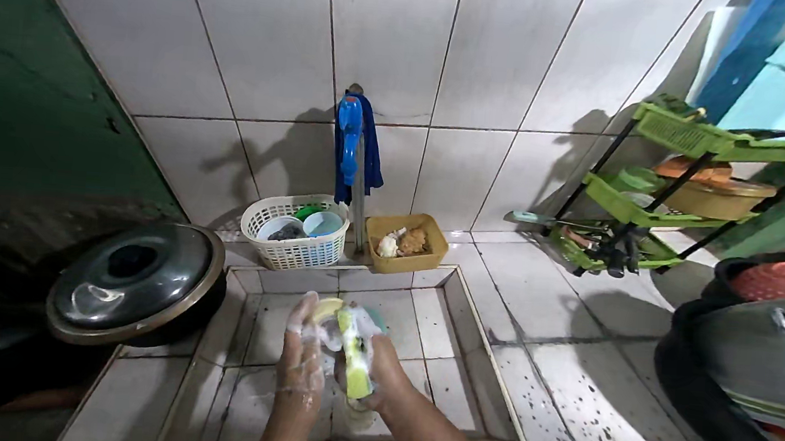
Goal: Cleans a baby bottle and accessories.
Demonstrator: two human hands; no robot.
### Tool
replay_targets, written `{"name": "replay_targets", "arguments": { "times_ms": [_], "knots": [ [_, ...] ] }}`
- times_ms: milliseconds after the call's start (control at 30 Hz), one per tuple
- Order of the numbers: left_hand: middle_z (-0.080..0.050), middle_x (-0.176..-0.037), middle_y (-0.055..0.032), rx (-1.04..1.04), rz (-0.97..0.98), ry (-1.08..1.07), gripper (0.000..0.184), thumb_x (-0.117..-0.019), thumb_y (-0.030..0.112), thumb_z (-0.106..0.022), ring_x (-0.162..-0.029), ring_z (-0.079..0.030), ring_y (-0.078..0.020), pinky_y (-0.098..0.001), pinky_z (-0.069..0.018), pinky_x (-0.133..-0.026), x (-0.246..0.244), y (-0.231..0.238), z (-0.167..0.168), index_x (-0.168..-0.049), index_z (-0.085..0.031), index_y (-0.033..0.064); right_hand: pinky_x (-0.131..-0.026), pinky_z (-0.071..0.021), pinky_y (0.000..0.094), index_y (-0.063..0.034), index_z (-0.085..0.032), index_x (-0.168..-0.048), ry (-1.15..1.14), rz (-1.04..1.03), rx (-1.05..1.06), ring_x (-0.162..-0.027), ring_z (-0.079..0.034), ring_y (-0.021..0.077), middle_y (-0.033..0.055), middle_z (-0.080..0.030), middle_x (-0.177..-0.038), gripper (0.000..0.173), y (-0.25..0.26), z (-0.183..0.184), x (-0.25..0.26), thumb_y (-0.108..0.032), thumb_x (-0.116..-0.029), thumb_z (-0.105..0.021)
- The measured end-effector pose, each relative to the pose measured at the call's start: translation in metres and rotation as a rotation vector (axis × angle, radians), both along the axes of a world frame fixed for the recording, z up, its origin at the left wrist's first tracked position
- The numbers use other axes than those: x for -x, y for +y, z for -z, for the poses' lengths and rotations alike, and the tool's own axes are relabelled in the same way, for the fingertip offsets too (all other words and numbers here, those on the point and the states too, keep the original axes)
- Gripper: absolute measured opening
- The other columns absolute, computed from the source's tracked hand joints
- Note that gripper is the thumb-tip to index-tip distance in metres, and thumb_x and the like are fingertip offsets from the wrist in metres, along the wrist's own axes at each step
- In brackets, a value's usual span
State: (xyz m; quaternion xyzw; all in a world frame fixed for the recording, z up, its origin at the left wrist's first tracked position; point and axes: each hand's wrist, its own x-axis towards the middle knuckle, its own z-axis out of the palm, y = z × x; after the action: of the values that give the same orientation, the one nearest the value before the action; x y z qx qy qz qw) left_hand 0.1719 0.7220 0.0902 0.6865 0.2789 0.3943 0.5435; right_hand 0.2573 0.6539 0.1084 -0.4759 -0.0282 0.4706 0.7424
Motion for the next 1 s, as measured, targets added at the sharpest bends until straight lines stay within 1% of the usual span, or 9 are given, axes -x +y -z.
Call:
{"name": "replay_targets", "arguments": {
  "times_ms": [133,200,267,333,433,600,700,900,1000],
  "knots": [
    [-0.04,-0.157,-0.0163,0.012,0.045,-0.077,0.074,-0.1009,0.043,-0.049,-0.137,-0.047,-0.0134,-0.0324,-0.0421,-0.111,-0.001,-0.001,0.018,-0.156,-0.028,-0.0007,-0.065,-0.0543,0.0271,-0.0028,-0.058,-0.118,-0.174,-0.051,0.153,-0.07,-0.061,0.0099,0.005,-0.062,-0.085,0.026,0.001,-0.004,-0.003,-0.017,-0.1118,-0.037],
    [-0.051,-0.144,-0.0127,0.111,-0.005,-0.132,0.071,-0.0982,0.035,-0.056,-0.122,-0.057,-0.0075,-0.0279,-0.05,-0.101,-0.001,0.001,0.019,-0.153,-0.03,-0.0015,-0.073,-0.0547,0.0248,-0.0007,-0.061,-0.12,-0.419,-0.202,0.198,-0.079,-0.062,0.0071,0.0048,-0.064,-0.092,0.023,-0.005,-0.013,-0.001,-0.013,-0.109,-0.045],
    [-0.063,-0.126,-0.0081,0.365,-0.069,-0.21,0.041,-0.1077,0.022,-0.038,-0.108,-0.064,-0.01,-0.0296,-0.0543,-0.091,0.0,0.001,0.006,-0.143,-0.046,0.0021,-0.085,-0.0529,0.0287,0.0019,-0.063,-0.122,-0.678,-0.419,0.269,-0.09,-0.062,0.0106,0.0099,-0.066,-0.102,0.024,-0.011,-0.026,0.0,-0.012,-0.1059,-0.052],
    [-0.07,-0.105,-0.0043,0.73,-0.074,-0.379,0.05,-0.1121,0.034,-0.015,-0.096,-0.069,-0.0136,-0.0314,-0.0587,-0.081,0.0,0.002,-0.005,-0.123,-0.057,0.0087,-0.094,-0.0505,0.0351,0.0037,-0.063,-0.125,-0.818,-0.543,0.323,-0.101,-0.063,0.0169,0.0161,-0.066,-0.111,0.027,-0.015,-0.038,0.001,-0.013,-0.1045,-0.055],
    [-0.069,-0.095,-0.0083,1.074,-0.185,-0.46,0.054,-0.1096,0.049,-0.022,-0.083,-0.07,-0.0195,-0.0367,-0.0596,-0.067,-0.003,0.0,-0.017,-0.116,-0.06,0.0109,-0.092,-0.0535,0.0418,-0.0044,-0.062,-0.13,-0.941,-0.365,0.28,-0.101,-0.066,0.0197,0.0134,-0.069,-0.111,0.032,-0.014,-0.03,-0.002,-0.022,-0.1055,-0.051],
    [-0.063,-0.094,-0.0073,1.096,-0.292,-0.409,0.038,-0.1098,0.041,-0.032,-0.083,-0.065,-0.018,-0.0381,-0.0567,-0.07,-0.01,-0.012,-0.023,-0.118,-0.054,0.0122,-0.094,-0.055,0.0538,-0.0149,-0.046,-0.154,-1.279,-0.369,0.472,-0.118,-0.063,0.035,0.0204,-0.057,-0.139,0.058,0.007,-0.015,-0.001,-0.022,-0.0994,-0.062],
    [-0.062,-0.103,-0.0106,0.981,-0.363,-0.308,0.037,-0.1111,0.033,-0.034,-0.089,-0.063,-0.0188,-0.0399,-0.055,-0.075,-0.012,-0.014,-0.026,-0.13,-0.053,0.0067,-0.11,-0.0461,0.0506,-0.0023,-0.066,-0.131,-1.63,-0.418,0.424,-0.138,-0.051,0.0368,0.02,-0.054,-0.148,0.036,0.011,0.002,0.016,-0.019,-0.1,-0.059],
    [-0.063,-0.1,-0.0074,0.885,-0.353,-0.385,0.027,-0.1107,0.023,-0.036,-0.087,-0.064,-0.015,-0.0336,-0.0567,-0.073,-0.005,0.001,-0.023,-0.124,-0.054,0.0081,-0.1,-0.0546,0.0466,-0.0087,-0.043,-0.155,-1.313,-0.316,0.376,-0.112,-0.07,0.0281,0.0169,-0.07,-0.125,0.06,0.005,0.012,0.025,-0.029,-0.1015,-0.06],
    [-0.064,-0.107,-0.0081,0.914,-0.354,-0.43,0.036,-0.112,0.031,-0.03,-0.095,-0.064,-0.0162,-0.0361,-0.056,-0.079,-0.008,-0.004,-0.024,-0.127,-0.053,0.0086,-0.09,-0.0585,0.0417,-0.0092,-0.059,-0.136,-1.178,-0.143,0.27,-0.099,-0.071,0.0204,0.0118,-0.071,-0.113,0.043,0.008,0.016,0.019,-0.027,-0.0973,-0.066]
  ]
}}
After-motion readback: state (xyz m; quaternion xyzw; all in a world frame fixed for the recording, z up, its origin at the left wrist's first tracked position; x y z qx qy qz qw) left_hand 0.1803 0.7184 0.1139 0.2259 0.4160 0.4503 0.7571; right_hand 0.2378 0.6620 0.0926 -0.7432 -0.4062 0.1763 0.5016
